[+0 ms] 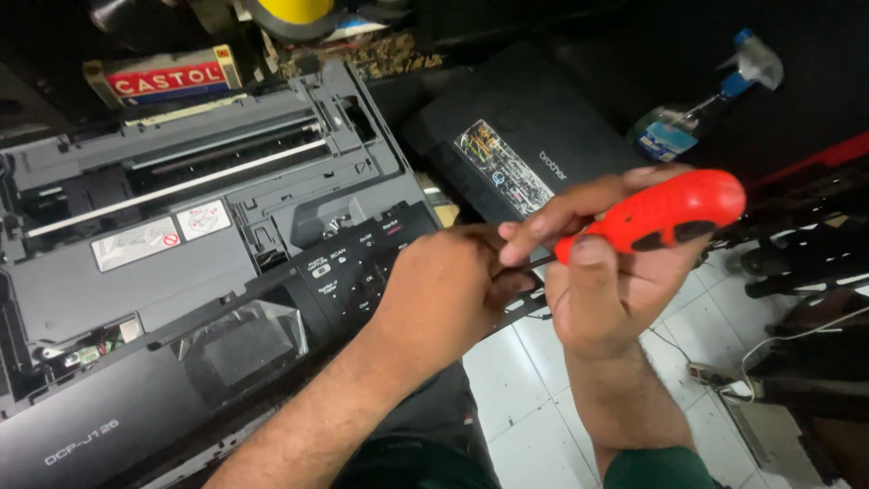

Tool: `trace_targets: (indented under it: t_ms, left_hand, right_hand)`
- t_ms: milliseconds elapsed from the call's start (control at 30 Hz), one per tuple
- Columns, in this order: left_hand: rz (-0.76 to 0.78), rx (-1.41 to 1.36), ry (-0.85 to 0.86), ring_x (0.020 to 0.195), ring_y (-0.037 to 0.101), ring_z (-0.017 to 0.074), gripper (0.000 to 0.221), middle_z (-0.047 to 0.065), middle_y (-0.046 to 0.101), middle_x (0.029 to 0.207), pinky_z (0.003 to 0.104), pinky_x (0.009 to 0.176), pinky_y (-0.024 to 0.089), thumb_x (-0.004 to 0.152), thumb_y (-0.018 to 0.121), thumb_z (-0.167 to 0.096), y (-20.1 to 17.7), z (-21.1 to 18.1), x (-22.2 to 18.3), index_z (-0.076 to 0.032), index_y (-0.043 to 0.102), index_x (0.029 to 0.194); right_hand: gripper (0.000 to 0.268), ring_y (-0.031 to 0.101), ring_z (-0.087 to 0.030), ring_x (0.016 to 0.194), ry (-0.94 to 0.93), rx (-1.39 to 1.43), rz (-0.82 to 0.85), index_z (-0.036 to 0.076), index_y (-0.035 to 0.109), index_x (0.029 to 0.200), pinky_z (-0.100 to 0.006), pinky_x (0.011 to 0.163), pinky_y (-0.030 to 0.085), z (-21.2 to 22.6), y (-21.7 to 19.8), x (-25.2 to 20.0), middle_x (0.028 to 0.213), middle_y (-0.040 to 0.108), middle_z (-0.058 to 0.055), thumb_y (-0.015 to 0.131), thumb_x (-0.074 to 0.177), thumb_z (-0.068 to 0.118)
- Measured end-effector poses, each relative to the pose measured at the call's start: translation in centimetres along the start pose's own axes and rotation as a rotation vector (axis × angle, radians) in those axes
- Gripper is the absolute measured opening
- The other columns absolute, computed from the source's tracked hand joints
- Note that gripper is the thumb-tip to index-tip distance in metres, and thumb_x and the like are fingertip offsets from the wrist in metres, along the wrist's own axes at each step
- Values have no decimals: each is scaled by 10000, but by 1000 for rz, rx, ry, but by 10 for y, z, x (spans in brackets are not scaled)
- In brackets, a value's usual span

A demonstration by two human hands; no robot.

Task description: Disassembling and reassembling a printer using a screwdriver to remove panels and access internal components

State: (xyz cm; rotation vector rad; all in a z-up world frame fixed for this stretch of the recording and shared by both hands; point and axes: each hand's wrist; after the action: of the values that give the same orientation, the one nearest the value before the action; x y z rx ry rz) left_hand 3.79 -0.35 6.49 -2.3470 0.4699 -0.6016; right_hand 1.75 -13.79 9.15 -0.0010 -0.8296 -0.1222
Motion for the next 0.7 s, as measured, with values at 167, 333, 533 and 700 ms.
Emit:
trace_targets:
  t_ms: [167,333,533,700]
  left_hand:
    - [47,14,22,729,665,320,68,24,722,808,444,581,502,893,707,-214,-1,3,2,-182,720,834]
    - [59,-40,83,767,681,335,264,47,762,901,448,574,504,801,593,20,-8,0,2,-147,739,944]
    - [86,-139,136,1041,700,272,373,26,762,1168,403,801,539,884,673,-271,-17,2,3,-191,721,1245]
    - [-98,-307,240,765,725,196,278,-7,752,873,322,646,525,866,737,-408,-10,-1,5,-134,738,913]
  right_hand:
    - [820,720,-354,874,-6,-304,52,69,229,1495,-392,819,662,23,-7,23,1199,604,-362,577,957,580]
    - [533,785,-356,973,-116,-438,330,-37,408,1412,-399,837,705,45,-41,47,1180,657,-306,536,941,177]
    - [624,697,-356,882,-138,-614,364,-239,549,1227,-400,836,656,64,-32,57,1042,610,-350,895,754,-23]
    - [629,587,-290,811,-273,-800,408,-136,680,977,-359,758,453,66,-35,61,919,652,-237,1064,678,263]
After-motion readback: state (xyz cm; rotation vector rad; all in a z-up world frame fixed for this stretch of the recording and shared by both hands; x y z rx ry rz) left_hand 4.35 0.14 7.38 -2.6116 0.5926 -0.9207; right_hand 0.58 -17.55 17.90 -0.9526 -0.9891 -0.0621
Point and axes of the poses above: each hand's wrist, its own x-axis towards the middle knuckle, its own y-axis out of the palm, z = x × y
